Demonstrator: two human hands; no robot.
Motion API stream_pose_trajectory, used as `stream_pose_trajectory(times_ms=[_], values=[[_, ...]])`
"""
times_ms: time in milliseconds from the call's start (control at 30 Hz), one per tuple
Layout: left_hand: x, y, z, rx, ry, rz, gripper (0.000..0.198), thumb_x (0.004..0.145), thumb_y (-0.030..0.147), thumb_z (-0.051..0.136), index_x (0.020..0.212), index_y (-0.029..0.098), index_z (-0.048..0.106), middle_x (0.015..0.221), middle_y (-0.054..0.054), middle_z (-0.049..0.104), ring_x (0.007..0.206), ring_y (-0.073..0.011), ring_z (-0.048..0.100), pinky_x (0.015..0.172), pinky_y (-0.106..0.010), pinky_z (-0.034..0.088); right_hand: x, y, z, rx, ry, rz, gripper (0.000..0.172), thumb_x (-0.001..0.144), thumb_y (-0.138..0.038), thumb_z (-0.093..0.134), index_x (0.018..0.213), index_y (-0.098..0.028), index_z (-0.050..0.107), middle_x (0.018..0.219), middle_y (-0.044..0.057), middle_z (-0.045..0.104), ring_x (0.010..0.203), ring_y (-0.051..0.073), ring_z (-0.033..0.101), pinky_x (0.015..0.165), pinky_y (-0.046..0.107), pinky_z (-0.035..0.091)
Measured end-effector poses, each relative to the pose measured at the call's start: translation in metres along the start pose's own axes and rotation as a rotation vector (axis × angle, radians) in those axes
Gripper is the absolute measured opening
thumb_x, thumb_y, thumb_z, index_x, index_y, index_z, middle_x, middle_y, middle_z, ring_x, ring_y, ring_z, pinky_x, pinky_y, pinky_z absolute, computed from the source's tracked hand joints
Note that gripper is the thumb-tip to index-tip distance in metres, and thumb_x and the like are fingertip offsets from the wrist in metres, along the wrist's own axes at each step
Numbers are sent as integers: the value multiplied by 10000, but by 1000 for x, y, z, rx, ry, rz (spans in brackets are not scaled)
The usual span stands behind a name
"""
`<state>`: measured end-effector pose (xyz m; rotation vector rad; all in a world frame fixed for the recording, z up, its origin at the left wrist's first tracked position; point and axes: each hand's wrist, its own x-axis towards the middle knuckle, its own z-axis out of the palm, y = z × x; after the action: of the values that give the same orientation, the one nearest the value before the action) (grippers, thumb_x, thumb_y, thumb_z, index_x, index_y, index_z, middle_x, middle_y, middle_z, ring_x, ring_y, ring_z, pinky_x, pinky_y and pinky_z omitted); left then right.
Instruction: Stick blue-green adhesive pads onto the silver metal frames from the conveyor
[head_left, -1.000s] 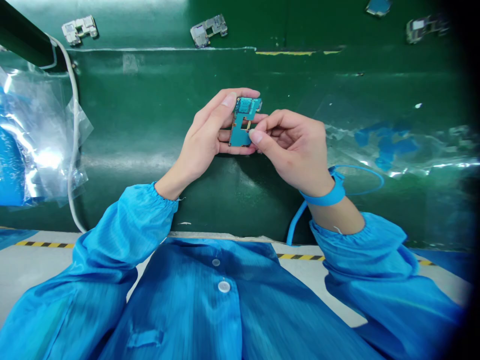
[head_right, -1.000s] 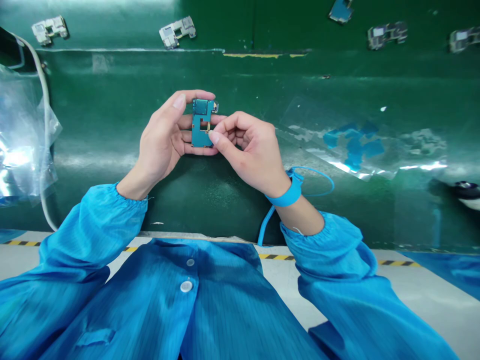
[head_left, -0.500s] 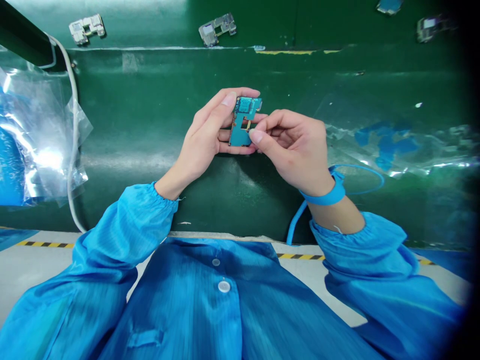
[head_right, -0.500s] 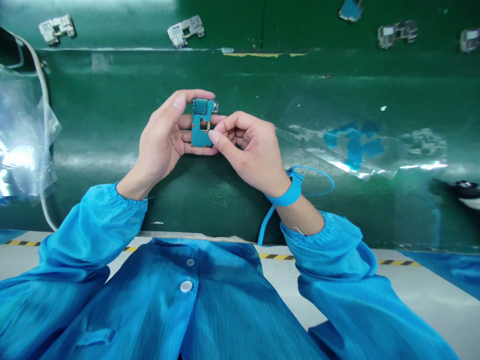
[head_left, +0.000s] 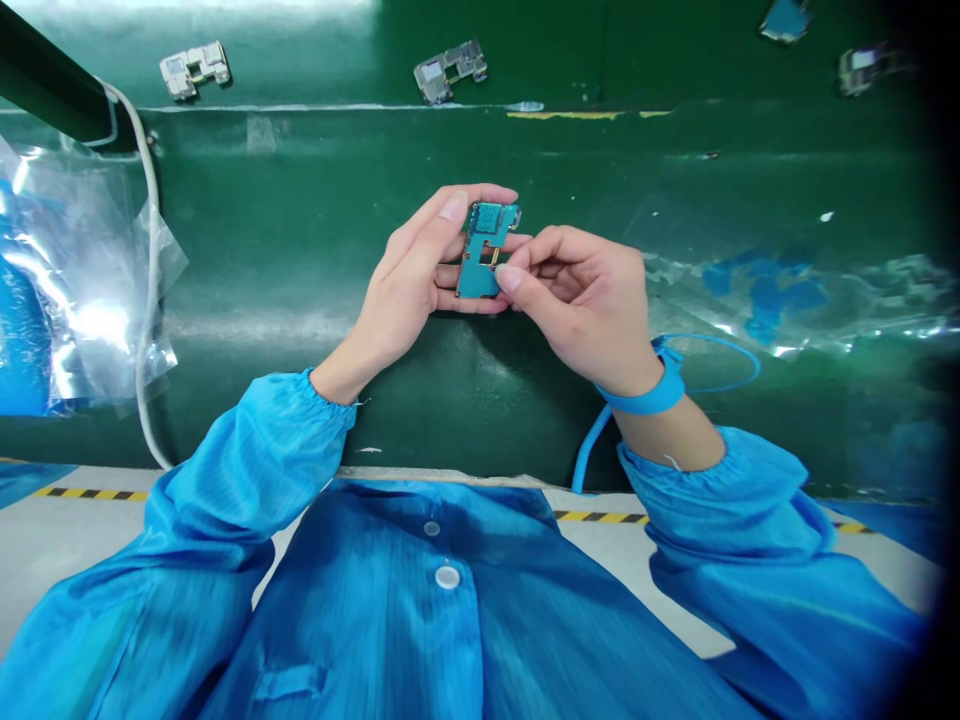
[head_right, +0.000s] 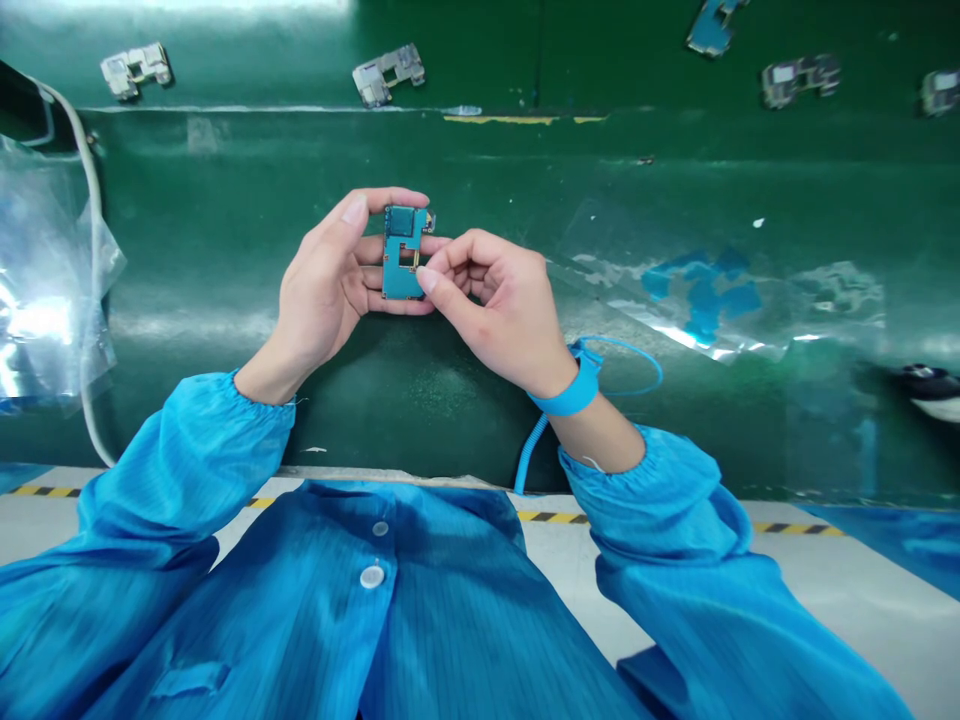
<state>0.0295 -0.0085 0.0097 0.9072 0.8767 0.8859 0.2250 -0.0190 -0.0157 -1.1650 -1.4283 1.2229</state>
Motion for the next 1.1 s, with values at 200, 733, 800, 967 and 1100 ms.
stream_pose_trajectory(times_ms=[200, 733, 800, 967, 1100], values=[[0, 0, 1, -16, 0, 7, 440, 1148, 541, 461, 1384, 222, 652, 1215, -48, 860, 985, -232, 865, 874, -387, 751, 0, 2, 0, -6, -5, -37, 441, 922, -644, 891, 867, -241, 720, 929, 62, 779, 987, 252, 797, 737, 356, 700], [6, -11, -7, 85, -8, 48, 577, 1113, 670, 467, 1447, 241, 659, 1228, -85, 849, 1128, -313, 863, 893, -456, 747, 0, 2, 1, 15, -8, -32, 384, 937, -558, 906, 853, -233, 718, 863, 34, 759, 732, 160, 695, 650, 330, 641], [7, -12, -8, 93, -5, 46, 568, 1118, 665, 457, 1443, 246, 664, 1213, -78, 847, 1139, -314, 861, 894, -458, 747, 0, 2, 1, 24, -13, -28, 375, 935, -545, 911, 852, -233, 722, 850, 30, 755, 716, 154, 687, 650, 330, 639], [6, -11, -8, 88, -12, 38, 549, 1124, 657, 452, 1434, 255, 662, 1207, -62, 842, 1124, -293, 863, 885, -434, 748, 0, 0, 0, 39, -24, -8, 373, 930, -532, 919, 845, -229, 719, 844, 29, 755, 712, 153, 690, 665, 338, 645], [5, -8, -5, 104, 0, 30, 550, 1134, 652, 425, 1441, 257, 654, 1216, -63, 838, 1149, -293, 858, 893, -437, 747, 0, -1, 0, 30, -26, 9, 379, 923, -541, 920, 852, -229, 716, 859, 31, 765, 710, 153, 692, 674, 344, 653]])
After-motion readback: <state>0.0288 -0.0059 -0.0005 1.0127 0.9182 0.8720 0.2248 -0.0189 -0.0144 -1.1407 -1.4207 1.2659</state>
